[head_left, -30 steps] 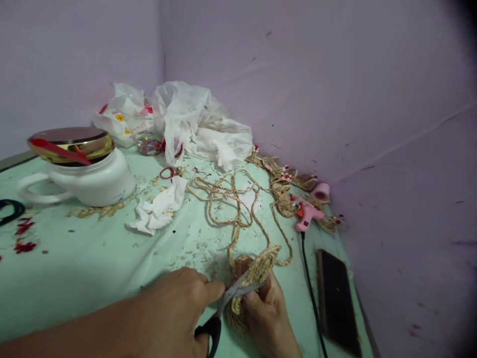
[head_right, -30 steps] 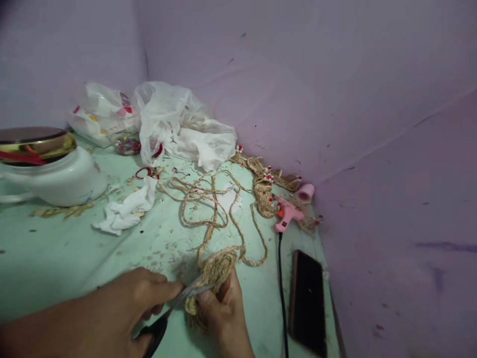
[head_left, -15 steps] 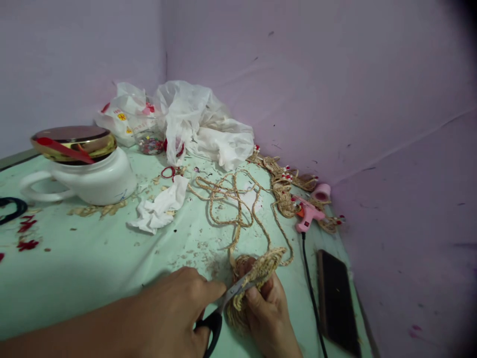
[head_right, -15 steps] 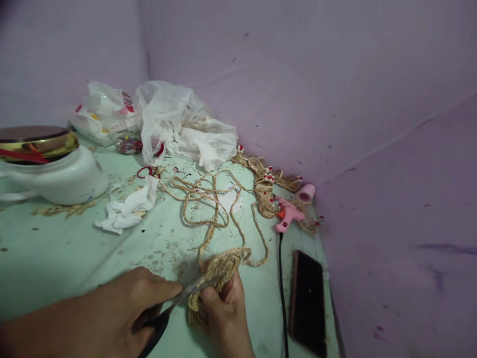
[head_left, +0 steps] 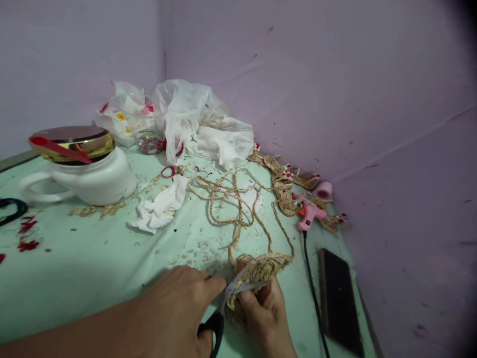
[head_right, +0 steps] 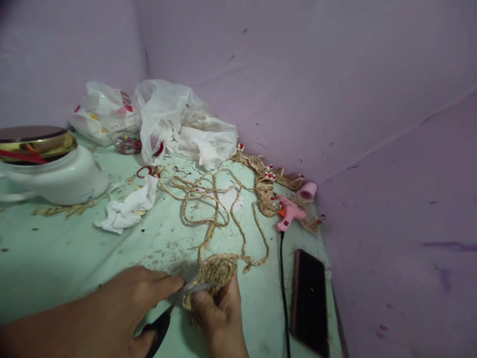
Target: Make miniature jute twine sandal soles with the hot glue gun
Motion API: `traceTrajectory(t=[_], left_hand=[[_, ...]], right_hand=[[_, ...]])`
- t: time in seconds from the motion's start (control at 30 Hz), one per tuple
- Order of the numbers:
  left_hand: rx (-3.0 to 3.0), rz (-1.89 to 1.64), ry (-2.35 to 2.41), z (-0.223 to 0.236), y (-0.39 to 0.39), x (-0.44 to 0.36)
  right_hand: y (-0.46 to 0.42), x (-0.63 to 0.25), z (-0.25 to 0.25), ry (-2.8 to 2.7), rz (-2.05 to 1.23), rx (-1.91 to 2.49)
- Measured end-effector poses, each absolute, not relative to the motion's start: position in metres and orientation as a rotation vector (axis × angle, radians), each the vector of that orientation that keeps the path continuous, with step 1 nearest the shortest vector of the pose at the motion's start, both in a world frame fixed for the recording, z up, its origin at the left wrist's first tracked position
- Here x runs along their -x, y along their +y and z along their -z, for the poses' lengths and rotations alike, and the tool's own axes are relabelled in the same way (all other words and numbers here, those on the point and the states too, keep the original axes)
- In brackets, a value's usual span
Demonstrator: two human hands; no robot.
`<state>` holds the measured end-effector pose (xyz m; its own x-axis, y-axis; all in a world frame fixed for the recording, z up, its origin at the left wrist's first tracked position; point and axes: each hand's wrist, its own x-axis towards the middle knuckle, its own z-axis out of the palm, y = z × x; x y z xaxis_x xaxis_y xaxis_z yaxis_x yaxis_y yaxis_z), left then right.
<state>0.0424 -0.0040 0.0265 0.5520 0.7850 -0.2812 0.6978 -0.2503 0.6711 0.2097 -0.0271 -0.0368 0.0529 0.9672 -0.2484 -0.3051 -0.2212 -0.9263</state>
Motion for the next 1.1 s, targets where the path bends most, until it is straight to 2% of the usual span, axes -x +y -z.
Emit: traceTrajectory(t=[0.33,0.53,0.73,0.87,1.1], left_hand=[[-1.948,-0.106,1.18,-0.03,-0.001,-0.042],[-2.102,-0.079,1.186,-0.029,0.015,-0.028],[-2.225,-0.112,1.836,-0.006,0.033,-0.021],[-2.307,-0.14,2.049,-0.002,0.039,-0.021],[-2.47,-0.132,1.711,0.0,0.054,0.003]], right_hand=[[-0.023,-0.218,0.047,-0.82,-1.48,1.125],[-0.005,-0.228,0.03,-0.554,-1.274,1.107],[-0.001,-0.23,0.022,-0.436,-1.426,1.013],[-0.004,-0.226,0.021,-0.398,-1.485,1.006],[-0.008,-0.22,0.024,-0.502,-1.65,0.945]])
